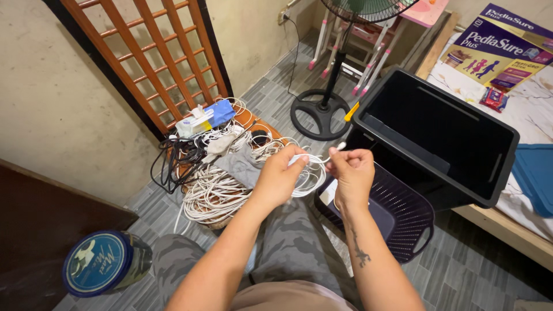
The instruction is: The person untangles a large pile of white and black cables on a wooden chair. They separate individual cables, coil them neatly, and place them into a black plastic basket. The person handles the cables by hand, sorting them one by one from the tangled mass.
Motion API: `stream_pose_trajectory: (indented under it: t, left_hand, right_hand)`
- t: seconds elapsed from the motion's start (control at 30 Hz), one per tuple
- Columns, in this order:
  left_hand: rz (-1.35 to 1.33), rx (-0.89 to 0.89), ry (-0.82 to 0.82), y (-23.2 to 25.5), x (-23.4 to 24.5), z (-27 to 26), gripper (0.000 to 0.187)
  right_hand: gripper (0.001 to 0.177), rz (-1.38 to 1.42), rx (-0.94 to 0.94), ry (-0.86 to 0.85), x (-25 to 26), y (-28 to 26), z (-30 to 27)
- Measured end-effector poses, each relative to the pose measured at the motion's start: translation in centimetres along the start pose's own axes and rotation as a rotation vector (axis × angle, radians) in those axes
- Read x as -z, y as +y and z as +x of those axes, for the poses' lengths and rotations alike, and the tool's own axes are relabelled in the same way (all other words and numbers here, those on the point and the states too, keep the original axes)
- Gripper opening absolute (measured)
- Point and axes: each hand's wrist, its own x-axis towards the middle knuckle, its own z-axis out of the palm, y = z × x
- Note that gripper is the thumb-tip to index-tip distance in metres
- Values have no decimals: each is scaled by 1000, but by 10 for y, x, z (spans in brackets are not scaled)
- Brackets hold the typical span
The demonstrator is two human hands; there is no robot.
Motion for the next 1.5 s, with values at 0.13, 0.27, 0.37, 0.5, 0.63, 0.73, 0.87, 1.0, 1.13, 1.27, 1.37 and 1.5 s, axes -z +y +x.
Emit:
stream_pose_trajectory:
  t: [0.13,0.27,0.37,0.5,0.63,0.73,0.87,1.0,1.13,1.27,1.37,1.5]
  left_hand:
    - [-7,-28,15,1,-5,0,20]
    - [-60,-26,55,0,-10,6,19]
    - [-110,-130,105,-1,-15,12,17]
    - [-198,-114,53,-6,-28,18,16]
    - [-272,-216,-5,-21,-43,26,15]
    - [-379,-57,-70,-31,-59,38,16]
    - [-492,70,-109,-27,-88,52,17]
    - [-775,-24,-85,-9,-121,58,17]
    - [-948,40,-124,7,-152,57,18]
    - [-996,91,-184,11,-170,60,21]
    - [-996,33,-149,2,-184,63,22]
    - [-1028,104,-121,-20,-193,68,23]
  right_hand:
    - [17,-336,349,-85,10,12,-5]
    - [12,-545,405,-197,18,10,-17]
    - [15,-283,122,-247,16,3,-21]
    - [18,-118,-64,-303,24,-9,-15]
    - [19,207,-284,-418,40,-26,-5]
    - [26,314,-327,-502,54,-41,3]
    - [20,253,-279,-481,82,-51,16]
    - [12,71,-247,-398,113,-53,19]
    - [21,31,-230,-316,128,-48,15]
    - [24,133,-276,-327,136,-49,9]
    - [24,209,-333,-371,145,-41,7]
    - [27,131,-353,-378,164,-18,12]
